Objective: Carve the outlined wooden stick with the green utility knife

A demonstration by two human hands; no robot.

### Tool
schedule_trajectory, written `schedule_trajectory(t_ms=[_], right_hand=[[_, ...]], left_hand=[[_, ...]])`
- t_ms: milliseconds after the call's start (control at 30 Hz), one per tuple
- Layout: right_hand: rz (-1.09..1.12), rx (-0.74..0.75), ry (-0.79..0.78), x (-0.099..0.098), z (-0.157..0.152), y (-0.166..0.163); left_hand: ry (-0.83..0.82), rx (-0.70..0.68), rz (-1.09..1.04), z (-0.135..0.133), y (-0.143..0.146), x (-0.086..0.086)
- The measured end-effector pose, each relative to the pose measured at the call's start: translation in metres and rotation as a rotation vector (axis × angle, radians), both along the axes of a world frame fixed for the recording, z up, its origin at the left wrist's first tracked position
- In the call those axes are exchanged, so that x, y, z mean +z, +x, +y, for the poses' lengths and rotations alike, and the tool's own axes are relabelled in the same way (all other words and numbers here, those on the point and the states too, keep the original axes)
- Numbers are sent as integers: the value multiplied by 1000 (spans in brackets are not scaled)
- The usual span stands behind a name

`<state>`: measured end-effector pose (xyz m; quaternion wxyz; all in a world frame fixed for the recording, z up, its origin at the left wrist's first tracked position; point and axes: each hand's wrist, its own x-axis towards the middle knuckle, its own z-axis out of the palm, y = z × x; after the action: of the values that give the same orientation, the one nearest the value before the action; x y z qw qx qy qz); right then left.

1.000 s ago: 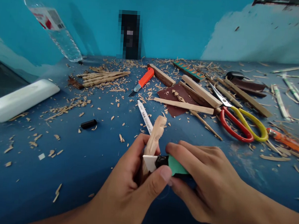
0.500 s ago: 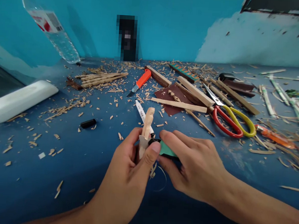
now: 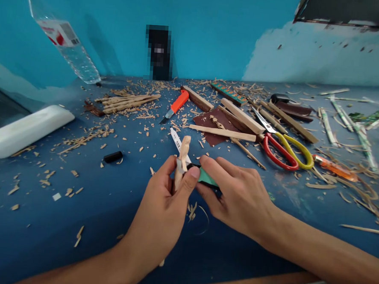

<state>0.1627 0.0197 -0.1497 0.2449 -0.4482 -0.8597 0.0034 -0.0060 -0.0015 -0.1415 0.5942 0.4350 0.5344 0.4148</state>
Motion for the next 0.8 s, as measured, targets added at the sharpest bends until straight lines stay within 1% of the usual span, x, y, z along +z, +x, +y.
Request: schedule_trajectory(t_ms=[133,200,300,367,467,533,600,733,800], right_hand=[[18,4,77,-1,3,0],[46,37,100,-1,5,2],[119,159,45,1,8,9],[153,196,-4,3,11,16],[79,129,-32,8,17,29],[-8,72,-57,11,22,37],[-39,58,-67,12,26,43],[-40,123,-47,11,31,47],[-48,160,-76,12,30,47]], left_hand=[[13,21,28,1,2,2],[11,32,28,-1,1,2],[-6,41,-24,-5,-5,3],[-21,12,-68,-9,-10,3],[4,-50,-95,-15,-15,3],[18,-53,-128,-18,-14,3],[11,-40,-170,-19,-12,4],[17,-60,-172,-18,-9,6],[23,-62,-160,-17,-9,6]])
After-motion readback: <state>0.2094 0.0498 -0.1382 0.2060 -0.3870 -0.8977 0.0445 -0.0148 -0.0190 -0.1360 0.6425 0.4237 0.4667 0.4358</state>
